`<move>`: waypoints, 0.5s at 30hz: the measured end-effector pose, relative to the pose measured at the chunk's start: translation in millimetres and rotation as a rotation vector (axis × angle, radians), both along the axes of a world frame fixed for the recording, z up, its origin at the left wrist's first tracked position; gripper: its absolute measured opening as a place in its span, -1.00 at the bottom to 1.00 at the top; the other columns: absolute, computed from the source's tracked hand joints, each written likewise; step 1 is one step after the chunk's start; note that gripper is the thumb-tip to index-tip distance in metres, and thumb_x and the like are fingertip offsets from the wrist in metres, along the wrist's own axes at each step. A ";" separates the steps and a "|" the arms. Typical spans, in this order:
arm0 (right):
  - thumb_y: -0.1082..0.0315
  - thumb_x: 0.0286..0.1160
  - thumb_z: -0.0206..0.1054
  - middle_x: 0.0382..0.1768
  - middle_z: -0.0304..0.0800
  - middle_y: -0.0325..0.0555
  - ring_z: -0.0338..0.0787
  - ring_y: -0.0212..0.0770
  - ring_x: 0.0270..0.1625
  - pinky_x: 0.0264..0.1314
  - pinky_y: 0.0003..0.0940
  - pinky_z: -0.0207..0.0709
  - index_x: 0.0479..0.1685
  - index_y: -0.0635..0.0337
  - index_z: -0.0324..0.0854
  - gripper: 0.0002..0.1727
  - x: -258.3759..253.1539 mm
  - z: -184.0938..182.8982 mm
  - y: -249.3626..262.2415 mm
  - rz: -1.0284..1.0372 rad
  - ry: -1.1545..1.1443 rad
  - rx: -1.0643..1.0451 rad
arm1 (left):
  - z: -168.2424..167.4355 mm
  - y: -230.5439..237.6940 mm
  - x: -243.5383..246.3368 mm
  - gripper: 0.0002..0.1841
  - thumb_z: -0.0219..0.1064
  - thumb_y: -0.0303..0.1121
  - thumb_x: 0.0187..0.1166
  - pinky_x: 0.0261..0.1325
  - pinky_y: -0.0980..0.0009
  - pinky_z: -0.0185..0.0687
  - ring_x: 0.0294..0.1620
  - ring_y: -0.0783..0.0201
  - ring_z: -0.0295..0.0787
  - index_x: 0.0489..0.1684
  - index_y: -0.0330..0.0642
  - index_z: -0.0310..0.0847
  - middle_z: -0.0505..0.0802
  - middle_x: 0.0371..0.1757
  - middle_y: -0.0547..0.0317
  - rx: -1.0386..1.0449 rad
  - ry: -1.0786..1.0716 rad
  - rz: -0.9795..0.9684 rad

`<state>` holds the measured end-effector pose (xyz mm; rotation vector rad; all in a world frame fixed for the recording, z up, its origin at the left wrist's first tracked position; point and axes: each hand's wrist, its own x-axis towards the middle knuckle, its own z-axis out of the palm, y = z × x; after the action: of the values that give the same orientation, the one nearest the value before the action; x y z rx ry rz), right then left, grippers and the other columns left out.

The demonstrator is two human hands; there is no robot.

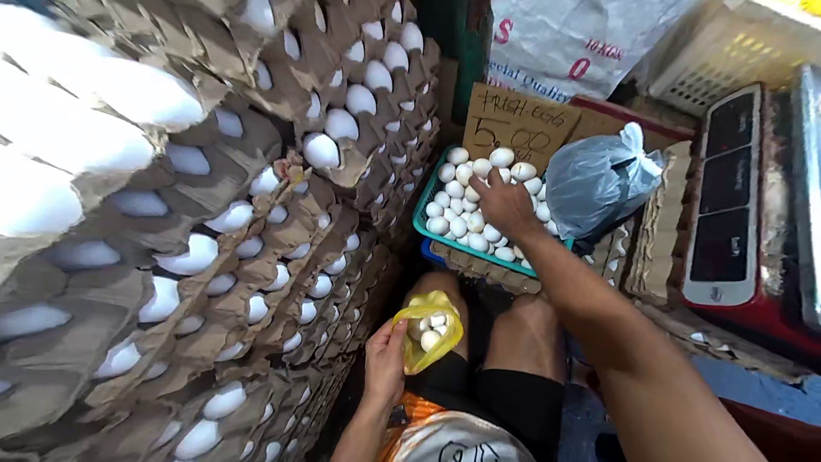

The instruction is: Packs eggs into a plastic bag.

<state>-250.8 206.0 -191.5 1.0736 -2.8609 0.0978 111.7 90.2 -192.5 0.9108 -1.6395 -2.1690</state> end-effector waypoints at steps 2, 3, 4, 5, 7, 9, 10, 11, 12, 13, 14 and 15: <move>0.23 0.67 0.08 0.38 0.61 0.36 0.78 0.48 -0.15 -0.19 0.46 0.58 0.66 -0.32 0.43 -0.46 2.1 13.4 0.5 0.017 -0.028 -0.008 | 1.1 -1.9 -2.9 -0.67 0.09 -0.33 0.84 0.08 0.17 0.84 -0.05 0.13 0.87 0.05 -0.36 0.77 0.90 -0.08 -0.06 -0.002 -0.012 -0.011; 0.22 0.67 0.10 0.40 0.62 0.36 0.78 0.50 -0.14 -0.19 0.49 0.57 0.67 -0.31 0.43 -0.45 7.9 21.3 -0.1 0.013 -0.058 -0.030 | 0.2 -2.3 0.3 -0.68 0.09 -0.33 0.84 0.06 0.17 0.85 -0.07 0.13 0.88 0.04 -0.36 0.76 0.90 -0.09 -0.05 0.005 -0.029 -0.013; 0.19 0.67 0.12 0.43 0.60 0.32 0.79 0.48 -0.12 -0.17 0.49 0.58 0.70 -0.33 0.40 -0.43 20.8 27.2 1.2 -0.010 -0.098 -0.049 | -2.1 -1.6 6.3 -0.68 0.09 -0.34 0.84 0.05 0.15 0.85 -0.08 0.11 0.88 0.05 -0.37 0.76 0.90 -0.11 -0.07 0.024 -0.044 -0.014; 0.19 0.65 0.14 0.44 0.60 0.26 0.80 0.42 -0.10 -0.18 0.46 0.60 0.72 -0.34 0.37 -0.41 35.3 36.1 4.0 -0.033 -0.117 -0.085 | -3.7 -1.2 8.4 -0.67 0.09 -0.34 0.84 0.03 0.13 0.86 -0.10 0.09 0.88 0.05 -0.38 0.75 0.89 -0.11 -0.10 0.034 -0.050 -0.017; 0.15 0.66 0.17 0.40 0.64 0.14 0.84 0.22 -0.19 -0.31 0.30 0.68 0.74 -0.30 0.35 -0.39 64.3 70.3 8.9 -0.017 -0.086 -0.252 | -0.6 -4.8 -3.1 -0.67 0.10 -0.31 0.84 0.02 0.12 0.87 -0.10 0.07 0.89 0.07 -0.37 0.76 0.90 -0.08 -0.12 0.042 -0.030 -0.017; 0.18 0.63 0.28 0.29 0.70 0.03 0.82 0.00 -0.25 -0.40 0.08 0.71 0.73 -0.14 0.38 -0.38 116.2 89.9 15.6 0.094 -0.198 -0.499 | 4.7 -6.9 -8.4 -0.66 0.08 -0.32 0.85 0.03 0.15 0.87 -0.10 0.09 0.89 0.08 -0.37 0.77 0.90 -0.08 -0.11 0.063 -0.017 -0.007; 0.21 0.58 0.33 0.25 0.72 -0.05 0.82 -0.13 -0.20 -0.34 -0.02 0.76 0.69 -0.10 0.42 -0.38 145.7 87.4 18.1 0.171 -0.320 -0.598 | 5.9 -6.2 -6.6 -0.66 0.08 -0.33 0.85 0.02 0.16 0.87 -0.10 0.11 0.89 0.07 -0.36 0.77 0.90 -0.09 -0.09 0.071 -0.015 -0.010; 0.23 0.54 0.38 0.25 0.75 -0.13 0.84 -0.21 -0.12 -0.22 -0.06 0.82 0.64 -0.09 0.47 -0.39 175.5 81.2 19.7 0.242 -0.457 -0.655 | 5.9 -5.9 -4.4 -0.66 0.07 -0.33 0.85 0.00 0.19 0.86 -0.12 0.13 0.88 0.07 -0.36 0.76 0.90 -0.11 -0.07 0.079 -0.013 -0.015; 0.24 0.53 0.39 0.29 0.77 -0.17 0.87 -0.23 -0.01 -0.08 -0.05 0.85 0.61 -0.10 0.52 -0.42 202.5 73.3 20.2 0.299 -0.579 -0.663 | 5.0 -6.7 -4.3 -0.67 0.07 -0.34 0.85 -0.02 0.21 0.85 -0.15 0.16 0.87 0.05 -0.36 0.76 0.90 -0.14 -0.05 0.090 0.000 -0.017; 0.20 0.56 0.38 0.29 0.80 -0.19 0.88 -0.23 0.05 -0.01 -0.03 0.84 0.58 -0.17 0.56 -0.46 223.8 64.8 19.7 0.335 -0.653 -0.621 | 3.6 -7.6 -4.9 -0.68 0.06 -0.36 0.83 -0.01 0.22 0.85 -0.15 0.18 0.87 0.05 -0.37 0.75 0.90 -0.15 -0.03 0.102 0.021 -0.017; 0.17 0.59 0.34 0.25 0.81 -0.20 0.89 -0.21 0.00 -0.09 -0.03 0.82 0.57 -0.24 0.57 -0.48 239.3 55.8 19.0 0.365 -0.665 -0.549 | 2.4 -7.5 -5.3 -0.68 0.05 -0.38 0.82 -0.01 0.23 0.84 -0.16 0.19 0.87 0.04 -0.38 0.74 0.90 -0.17 -0.03 0.117 0.038 -0.009; 0.15 0.63 0.28 0.22 0.82 -0.17 0.88 -0.15 -0.10 -0.21 -0.01 0.78 0.58 -0.30 0.55 -0.49 248.9 47.6 18.0 0.385 -0.643 -0.458 | 2.6 -6.4 -6.1 -0.68 0.03 -0.40 0.81 -0.01 0.24 0.84 -0.18 0.21 0.87 0.02 -0.38 0.74 0.89 -0.19 -0.01 0.130 0.040 0.010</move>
<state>-1.9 223.9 -143.9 1.6849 -2.8048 1.2589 105.5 83.8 -190.0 0.9027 -1.4872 -2.2940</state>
